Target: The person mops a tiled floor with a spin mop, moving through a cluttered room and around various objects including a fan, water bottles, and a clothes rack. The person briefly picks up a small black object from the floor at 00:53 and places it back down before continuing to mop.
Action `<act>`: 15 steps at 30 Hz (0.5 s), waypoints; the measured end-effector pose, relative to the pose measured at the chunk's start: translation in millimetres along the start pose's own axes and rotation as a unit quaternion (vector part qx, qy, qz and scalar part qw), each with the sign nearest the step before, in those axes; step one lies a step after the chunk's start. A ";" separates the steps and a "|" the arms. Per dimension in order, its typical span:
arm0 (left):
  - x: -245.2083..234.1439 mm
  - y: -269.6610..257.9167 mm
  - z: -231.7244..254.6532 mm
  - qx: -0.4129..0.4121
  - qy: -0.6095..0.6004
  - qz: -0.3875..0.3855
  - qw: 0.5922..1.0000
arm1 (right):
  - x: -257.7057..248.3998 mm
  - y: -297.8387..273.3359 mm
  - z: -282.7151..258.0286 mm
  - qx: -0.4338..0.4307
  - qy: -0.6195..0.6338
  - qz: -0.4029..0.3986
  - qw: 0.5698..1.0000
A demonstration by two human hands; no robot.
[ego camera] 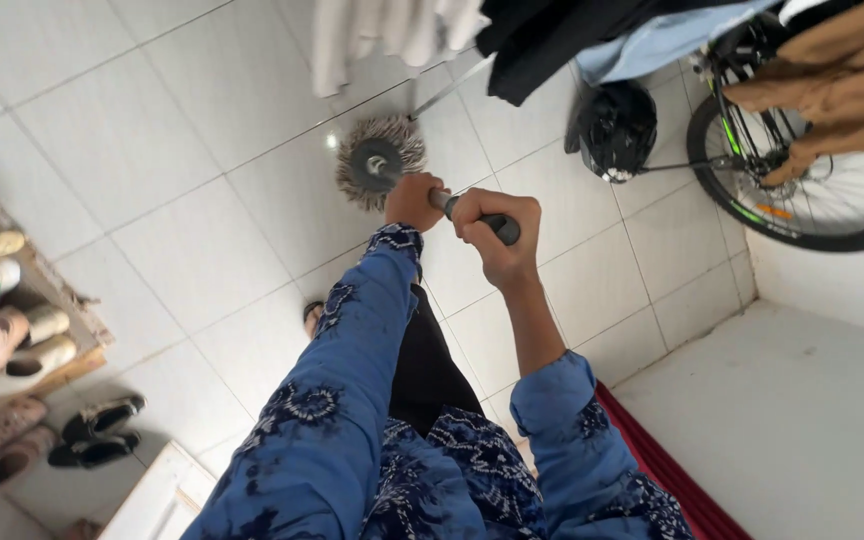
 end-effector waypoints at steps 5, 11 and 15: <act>-11.6 -61.9 -80.7 -0.082 -0.029 0.016 0.996 | 65.6 -12.6 23.3 0.040 0.060 -0.049 0.996; -11.7 -144.4 -193.5 -0.184 -0.055 0.011 0.981 | 166.8 -26.5 64.1 0.083 0.131 -0.119 0.981; -6.0 -200.6 -260.4 -0.250 -0.037 0.018 0.967 | 232.2 -49.7 89.8 0.110 0.163 -0.141 0.970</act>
Point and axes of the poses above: each hand's wrist, its own y-axis towards the middle knuckle, its own x-axis out of the palm, z = x × y, the point moved 6 cm from there along y, towards the middle knuckle, and after that the axes turned 14 degrees about y, right-handed, at the moved point
